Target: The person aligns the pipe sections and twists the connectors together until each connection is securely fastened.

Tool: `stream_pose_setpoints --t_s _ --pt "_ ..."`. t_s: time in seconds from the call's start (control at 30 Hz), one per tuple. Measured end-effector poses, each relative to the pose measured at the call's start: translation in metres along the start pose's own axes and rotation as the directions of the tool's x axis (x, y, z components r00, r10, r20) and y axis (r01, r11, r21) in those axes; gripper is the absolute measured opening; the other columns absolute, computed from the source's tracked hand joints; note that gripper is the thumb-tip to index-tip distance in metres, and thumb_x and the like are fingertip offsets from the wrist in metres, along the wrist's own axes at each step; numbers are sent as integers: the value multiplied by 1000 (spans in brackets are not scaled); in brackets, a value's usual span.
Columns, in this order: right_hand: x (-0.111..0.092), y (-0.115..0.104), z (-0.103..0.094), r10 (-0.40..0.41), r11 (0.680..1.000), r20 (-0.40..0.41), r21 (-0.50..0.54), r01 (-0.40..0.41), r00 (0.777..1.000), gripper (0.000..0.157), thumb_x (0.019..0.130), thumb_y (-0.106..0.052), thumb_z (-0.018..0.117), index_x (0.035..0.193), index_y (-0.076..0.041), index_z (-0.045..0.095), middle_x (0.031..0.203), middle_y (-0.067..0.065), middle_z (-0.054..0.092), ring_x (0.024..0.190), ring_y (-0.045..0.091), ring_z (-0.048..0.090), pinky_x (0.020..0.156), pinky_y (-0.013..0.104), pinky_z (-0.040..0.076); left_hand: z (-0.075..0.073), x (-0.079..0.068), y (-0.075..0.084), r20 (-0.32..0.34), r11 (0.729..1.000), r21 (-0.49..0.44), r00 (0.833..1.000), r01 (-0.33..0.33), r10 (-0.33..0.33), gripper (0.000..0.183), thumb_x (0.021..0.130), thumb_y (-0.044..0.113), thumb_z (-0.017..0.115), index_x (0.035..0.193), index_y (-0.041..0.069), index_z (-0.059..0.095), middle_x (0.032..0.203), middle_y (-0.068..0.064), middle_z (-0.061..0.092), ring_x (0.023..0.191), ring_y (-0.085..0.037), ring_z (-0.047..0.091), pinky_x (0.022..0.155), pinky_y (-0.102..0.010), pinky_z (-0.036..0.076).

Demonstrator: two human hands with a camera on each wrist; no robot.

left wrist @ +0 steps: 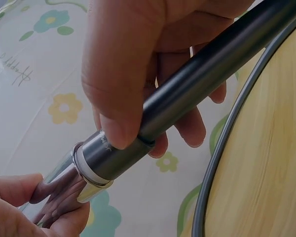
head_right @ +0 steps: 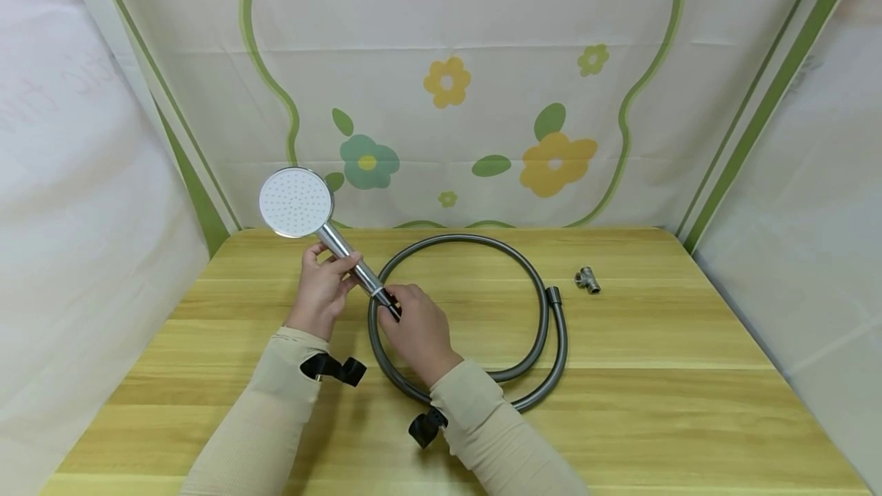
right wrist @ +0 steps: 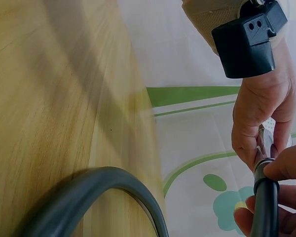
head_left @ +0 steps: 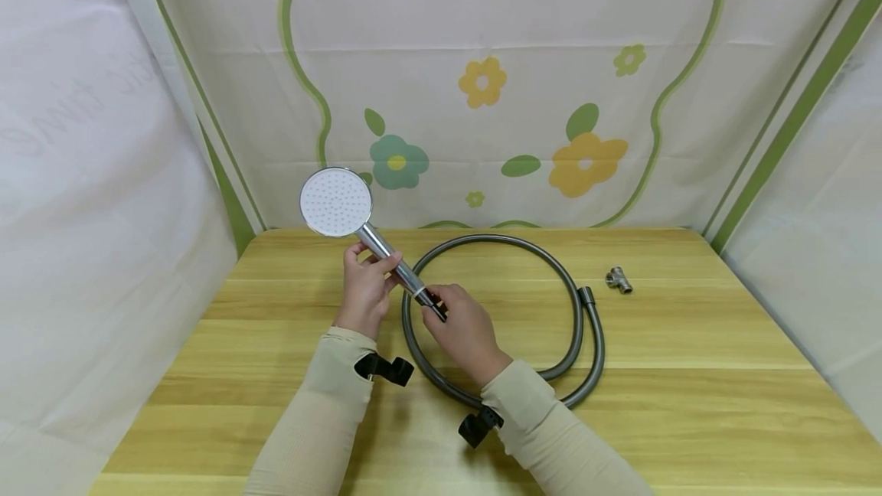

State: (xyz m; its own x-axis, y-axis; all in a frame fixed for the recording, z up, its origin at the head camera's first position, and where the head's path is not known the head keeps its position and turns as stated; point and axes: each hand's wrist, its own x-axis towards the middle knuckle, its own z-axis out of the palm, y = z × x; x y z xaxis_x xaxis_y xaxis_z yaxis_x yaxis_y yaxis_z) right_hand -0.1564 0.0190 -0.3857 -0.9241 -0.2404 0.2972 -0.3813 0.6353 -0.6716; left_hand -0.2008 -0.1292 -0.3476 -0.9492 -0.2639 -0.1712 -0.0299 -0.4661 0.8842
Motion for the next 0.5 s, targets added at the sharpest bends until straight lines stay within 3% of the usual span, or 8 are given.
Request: stream_pose_setpoints --t_s 0.23,0.5 --pt "1 0 0 14 1000 16 1 -14 1000 25 94 -23 63 116 -11 67 93 1 61 68 10 51 52 23 42 0 0 0 -3 1000 3 1000 6 -6 62 89 -10 58 136 12 25 109 -8 45 96 -23 54 77 -29 52" --pt "2 -1 -2 38 998 49 47 -40 998 26 95 -22 61 117 -11 67 95 1 61 68 11 51 52 24 43 0 1 0 -10 1000 5 1000 9 -9 62 89 -10 58 137 13 25 108 -8 45 93 -21 54 76 -30 52"
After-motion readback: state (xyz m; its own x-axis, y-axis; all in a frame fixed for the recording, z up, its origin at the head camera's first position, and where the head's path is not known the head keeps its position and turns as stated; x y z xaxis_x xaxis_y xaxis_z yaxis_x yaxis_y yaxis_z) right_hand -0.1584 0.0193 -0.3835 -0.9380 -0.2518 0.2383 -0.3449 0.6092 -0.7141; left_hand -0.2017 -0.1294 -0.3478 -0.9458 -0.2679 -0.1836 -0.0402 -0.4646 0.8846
